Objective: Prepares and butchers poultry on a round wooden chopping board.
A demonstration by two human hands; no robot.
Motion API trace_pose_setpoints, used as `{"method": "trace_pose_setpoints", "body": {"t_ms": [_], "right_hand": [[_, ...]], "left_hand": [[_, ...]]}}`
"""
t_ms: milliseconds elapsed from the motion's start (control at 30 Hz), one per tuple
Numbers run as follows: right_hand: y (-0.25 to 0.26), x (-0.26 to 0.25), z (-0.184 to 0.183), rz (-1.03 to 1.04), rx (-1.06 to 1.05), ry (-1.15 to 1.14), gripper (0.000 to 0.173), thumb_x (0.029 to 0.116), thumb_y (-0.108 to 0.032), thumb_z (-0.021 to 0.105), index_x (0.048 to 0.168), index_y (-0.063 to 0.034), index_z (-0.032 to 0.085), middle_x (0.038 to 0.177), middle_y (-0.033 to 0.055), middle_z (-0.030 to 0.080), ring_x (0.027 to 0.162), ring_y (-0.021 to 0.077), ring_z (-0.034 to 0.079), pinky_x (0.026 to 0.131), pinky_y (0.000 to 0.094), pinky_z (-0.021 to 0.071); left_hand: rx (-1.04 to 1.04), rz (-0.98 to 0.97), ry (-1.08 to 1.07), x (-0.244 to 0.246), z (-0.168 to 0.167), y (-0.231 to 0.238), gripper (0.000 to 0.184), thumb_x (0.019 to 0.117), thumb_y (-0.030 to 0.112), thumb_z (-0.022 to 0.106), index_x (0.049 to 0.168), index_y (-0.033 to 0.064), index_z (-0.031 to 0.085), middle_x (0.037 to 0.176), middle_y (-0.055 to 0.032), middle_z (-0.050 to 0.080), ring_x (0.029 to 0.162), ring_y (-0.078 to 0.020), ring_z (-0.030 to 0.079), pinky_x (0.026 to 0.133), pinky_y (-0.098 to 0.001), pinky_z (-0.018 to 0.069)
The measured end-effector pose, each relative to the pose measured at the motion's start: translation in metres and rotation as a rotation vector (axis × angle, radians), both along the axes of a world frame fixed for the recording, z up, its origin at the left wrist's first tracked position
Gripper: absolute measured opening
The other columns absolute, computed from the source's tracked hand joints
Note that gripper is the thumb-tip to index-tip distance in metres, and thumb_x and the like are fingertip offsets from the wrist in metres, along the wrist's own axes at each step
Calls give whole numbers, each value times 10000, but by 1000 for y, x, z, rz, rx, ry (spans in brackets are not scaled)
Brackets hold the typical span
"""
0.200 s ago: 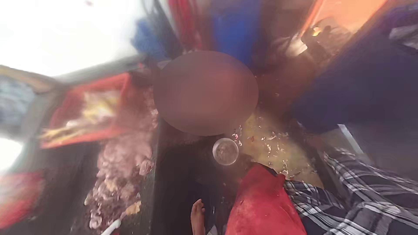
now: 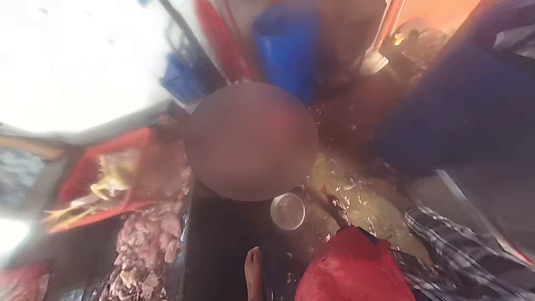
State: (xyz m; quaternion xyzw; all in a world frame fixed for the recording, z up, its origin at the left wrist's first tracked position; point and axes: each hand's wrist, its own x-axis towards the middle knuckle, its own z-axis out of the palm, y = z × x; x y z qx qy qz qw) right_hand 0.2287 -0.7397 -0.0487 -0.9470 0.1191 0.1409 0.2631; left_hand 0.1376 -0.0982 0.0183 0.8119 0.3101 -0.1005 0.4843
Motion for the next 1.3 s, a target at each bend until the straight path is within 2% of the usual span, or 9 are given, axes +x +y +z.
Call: {"method": "trace_pose_setpoints", "body": {"t_ms": [100, 400, 667, 800, 900, 967, 1033, 1133, 1300], "right_hand": [[-58, 40, -23, -119, 229, 433, 401, 1069, -333, 531, 1349, -72, 649, 1312, 245, 648, 1184, 416, 644, 1025, 628, 485], [-248, 56, -11, -510, 335, 499, 404, 1103, -314, 471, 1395, -54, 575, 1258, 228, 660, 1019, 365, 680, 848, 552, 548], [-198, 229, 9, -293, 465, 419, 363, 1082, -318, 494, 1358, -124, 628, 1219, 145, 693, 979, 286, 704, 812, 504, 586], [-204, 273, -3, -136, 466, 545, 349, 1088, -287, 486, 1373, -130, 613, 1214, 126, 697, 969, 266, 714, 807, 482, 597], [-252, 292, 2, 55, 567, 513, 442, 1087, -273, 462, 1355, 60, 573, 1122, 280, 699, 871, 343, 732, 667, 474, 613], [-231, 329, 93, -203, 302, 834, 428, 1115, -265, 434, 1461, -33, 530, 1344, 252, 626, 1175, 398, 645, 983, 566, 509], [-240, 371, 126, -283, 229, 852, 438, 1120, -261, 409, 1486, -39, 503, 1410, 242, 588, 1262, 396, 600, 1065, 563, 462], [-315, 384, 59, -227, 313, 471, 451, 1089, -299, 447, 1315, 61, 598, 1117, 274, 706, 898, 361, 728, 733, 519, 603], [-313, 537, 40, -399, 268, 653, 364, 1107, -250, 457, 1393, -58, 576, 1258, 209, 649, 1001, 329, 672, 817, 519, 552]], "left_hand": [[115, -75, -67, 94, 18, -69, 334, 1068, 280, 544, 1214, 16, 686, 1119, -178, 722, 1032, -301, 702, 938, -531, 562], [321, -364, -157, 375, 96, -242, 391, 1074, 362, 497, 1295, 93, 676, 1212, -141, 712, 1126, -280, 685, 1020, -529, 521], [469, -411, 43, 571, 118, -314, 488, 1039, 449, 492, 1383, 118, 595, 1261, -194, 676, 1150, -383, 664, 951, -637, 526], [565, -398, 105, 623, 87, -313, 495, 1010, 522, 515, 1300, 148, 658, 1198, -183, 707, 1106, -403, 679, 913, -659, 526], [412, -473, 125, 639, 85, -322, 402, 994, 422, 566, 1160, 86, 712, 1091, -181, 724, 1028, -375, 701, 887, -624, 545], [237, -573, 63, 636, 81, -345, 381, 1015, 377, 546, 1114, 51, 717, 1009, -163, 720, 953, -317, 702, 868, -561, 552], [125, -610, 55, 642, 79, -368, 422, 1029, 412, 541, 1251, 73, 657, 1077, -136, 716, 990, -272, 703, 908, -520, 562], [140, -556, 193, 645, 83, -391, 516, 1020, 474, 538, 1436, 168, 552, 1196, -103, 718, 1070, -276, 708, 942, -556, 564], [204, -521, 318, 657, 94, -412, 428, 1004, 421, 519, 1278, 133, 677, 1124, -126, 732, 1046, -311, 709, 909, -582, 557]]}}
